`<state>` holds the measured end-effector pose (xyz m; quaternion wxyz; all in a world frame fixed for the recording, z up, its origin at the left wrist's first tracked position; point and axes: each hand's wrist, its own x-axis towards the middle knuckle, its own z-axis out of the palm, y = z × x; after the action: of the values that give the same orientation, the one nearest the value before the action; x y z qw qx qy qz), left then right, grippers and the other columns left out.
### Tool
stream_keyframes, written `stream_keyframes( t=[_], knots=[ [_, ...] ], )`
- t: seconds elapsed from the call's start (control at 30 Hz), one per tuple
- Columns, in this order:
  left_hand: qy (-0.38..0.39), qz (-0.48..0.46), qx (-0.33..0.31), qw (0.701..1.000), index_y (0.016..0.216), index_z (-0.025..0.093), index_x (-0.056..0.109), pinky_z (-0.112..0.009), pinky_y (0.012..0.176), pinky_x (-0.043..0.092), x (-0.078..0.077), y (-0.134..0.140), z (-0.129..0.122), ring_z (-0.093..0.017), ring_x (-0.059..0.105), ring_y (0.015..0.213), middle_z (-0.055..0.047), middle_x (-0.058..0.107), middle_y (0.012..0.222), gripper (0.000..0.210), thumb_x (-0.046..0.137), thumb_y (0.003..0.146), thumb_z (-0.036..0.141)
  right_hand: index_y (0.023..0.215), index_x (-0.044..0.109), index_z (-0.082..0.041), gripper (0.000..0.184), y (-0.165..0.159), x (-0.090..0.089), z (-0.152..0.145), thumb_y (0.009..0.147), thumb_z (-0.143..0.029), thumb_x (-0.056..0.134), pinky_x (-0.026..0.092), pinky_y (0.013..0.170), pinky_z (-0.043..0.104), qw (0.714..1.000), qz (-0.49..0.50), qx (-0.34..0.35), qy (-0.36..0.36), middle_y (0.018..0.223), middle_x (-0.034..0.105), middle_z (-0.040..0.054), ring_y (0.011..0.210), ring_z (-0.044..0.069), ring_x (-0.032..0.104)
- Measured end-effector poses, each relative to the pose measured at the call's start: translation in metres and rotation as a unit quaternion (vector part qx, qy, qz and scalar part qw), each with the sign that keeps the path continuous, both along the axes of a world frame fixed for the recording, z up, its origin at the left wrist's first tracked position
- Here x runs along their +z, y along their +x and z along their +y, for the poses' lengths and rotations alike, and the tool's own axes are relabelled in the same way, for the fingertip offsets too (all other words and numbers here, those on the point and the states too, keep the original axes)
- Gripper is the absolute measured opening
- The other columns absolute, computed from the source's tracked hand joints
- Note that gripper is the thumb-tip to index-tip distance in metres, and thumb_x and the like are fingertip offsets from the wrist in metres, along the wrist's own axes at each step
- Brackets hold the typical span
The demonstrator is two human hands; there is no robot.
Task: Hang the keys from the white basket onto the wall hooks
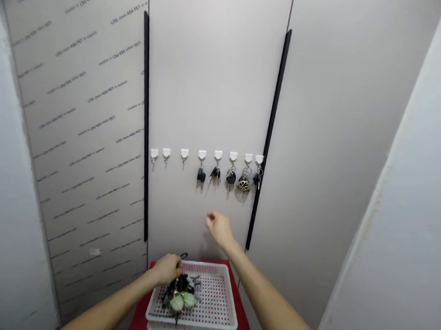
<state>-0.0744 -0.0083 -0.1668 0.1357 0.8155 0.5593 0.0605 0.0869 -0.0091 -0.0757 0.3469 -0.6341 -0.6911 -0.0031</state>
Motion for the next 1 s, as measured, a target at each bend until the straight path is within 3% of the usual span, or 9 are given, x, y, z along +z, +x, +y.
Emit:
stream_keyframes(
  t=[0.07, 0.17, 0.3, 0.4, 0.47, 0.73, 1.0],
  knots=[
    [-0.013, 0.003, 0.004, 1.0, 0.072, 0.019, 0.057, -0.027, 0.061, 0.039, 0.015, 0.002, 0.007, -0.02, 0.053, 0.074, -0.007, 0.06, 0.077, 0.02, 0.043, 0.059, 0.023, 0.088, 0.053, -0.014, 0.031, 0.004, 0.042, 0.012, 0.065, -0.029, 0.038, 0.035, 0.065, 0.022, 0.994, 0.044, -0.055, 0.083, 0.082, 0.058, 0.0048, 0.072, 0.013, 0.051],
    [0.05, -0.066, 0.031, 0.996, 0.082, 0.018, 0.054, -0.028, 0.064, 0.038, 0.059, 0.012, 0.022, -0.02, 0.052, 0.078, -0.008, 0.058, 0.085, 0.026, 0.044, 0.06, 0.028, 0.097, 0.048, -0.014, 0.039, 0.007, 0.085, 0.025, 0.064, -0.034, 0.04, 0.035, 0.069, 0.025, 0.98, 0.066, -0.121, 0.145, 0.09, 0.056, 0.0057, 0.08, 0.015, 0.049],
    [0.219, -0.252, 0.092, 0.938, 0.1, 0.019, 0.041, -0.025, 0.069, 0.037, 0.136, 0.035, 0.043, -0.015, 0.047, 0.087, -0.006, 0.052, 0.097, 0.039, 0.041, 0.064, 0.035, 0.1, 0.046, -0.016, 0.043, 0.004, 0.106, 0.037, 0.062, -0.036, 0.042, 0.036, 0.067, 0.027, 0.978, 0.056, -0.16, 0.118, 0.089, 0.056, 0.0066, 0.082, 0.018, 0.049],
    [0.237, -0.284, 0.14, 0.919, 0.1, 0.021, 0.039, -0.027, 0.068, 0.037, 0.174, 0.049, 0.056, -0.017, 0.047, 0.087, -0.006, 0.051, 0.097, 0.042, 0.043, 0.062, 0.038, 0.094, 0.05, -0.019, 0.037, 0.003, 0.108, 0.043, 0.061, -0.034, 0.042, 0.036, 0.063, 0.026, 0.979, 0.043, -0.173, 0.097, 0.084, 0.057, 0.006, 0.079, 0.018, 0.05],
    [0.234, -0.271, 0.148, 0.922, 0.094, 0.022, 0.043, -0.029, 0.067, 0.037, 0.185, 0.056, 0.062, -0.018, 0.048, 0.086, -0.006, 0.053, 0.094, 0.036, 0.044, 0.062, 0.038, 0.086, 0.054, -0.019, 0.031, 0.004, 0.108, 0.045, 0.062, -0.033, 0.04, 0.036, 0.06, 0.024, 0.981, 0.032, -0.169, 0.085, 0.078, 0.059, 0.005, 0.075, 0.017, 0.051],
    [0.228, -0.26, 0.135, 0.929, 0.081, 0.021, 0.054, -0.024, 0.061, 0.038, 0.198, 0.065, 0.069, -0.017, 0.051, 0.078, -0.006, 0.057, 0.085, 0.026, 0.04, 0.064, 0.036, 0.071, 0.058, -0.017, 0.027, 0.018, 0.123, 0.042, 0.059, -0.032, 0.039, 0.035, 0.054, 0.02, 0.986, 0.007, -0.15, 0.069, 0.065, 0.059, 0.0033, 0.063, 0.013, 0.051],
    [0.275, -0.273, 0.107, 0.916, 0.08, 0.016, 0.056, -0.021, 0.059, 0.037, 0.244, 0.046, 0.067, -0.013, 0.051, 0.071, -0.005, 0.059, 0.078, 0.028, 0.041, 0.063, 0.031, 0.074, 0.059, -0.015, 0.029, 0.016, 0.159, 0.037, 0.059, -0.032, 0.04, 0.033, 0.052, 0.021, 0.982, -0.036, -0.155, 0.103, 0.063, 0.058, 0.0048, 0.061, 0.013, 0.05]
  ],
)
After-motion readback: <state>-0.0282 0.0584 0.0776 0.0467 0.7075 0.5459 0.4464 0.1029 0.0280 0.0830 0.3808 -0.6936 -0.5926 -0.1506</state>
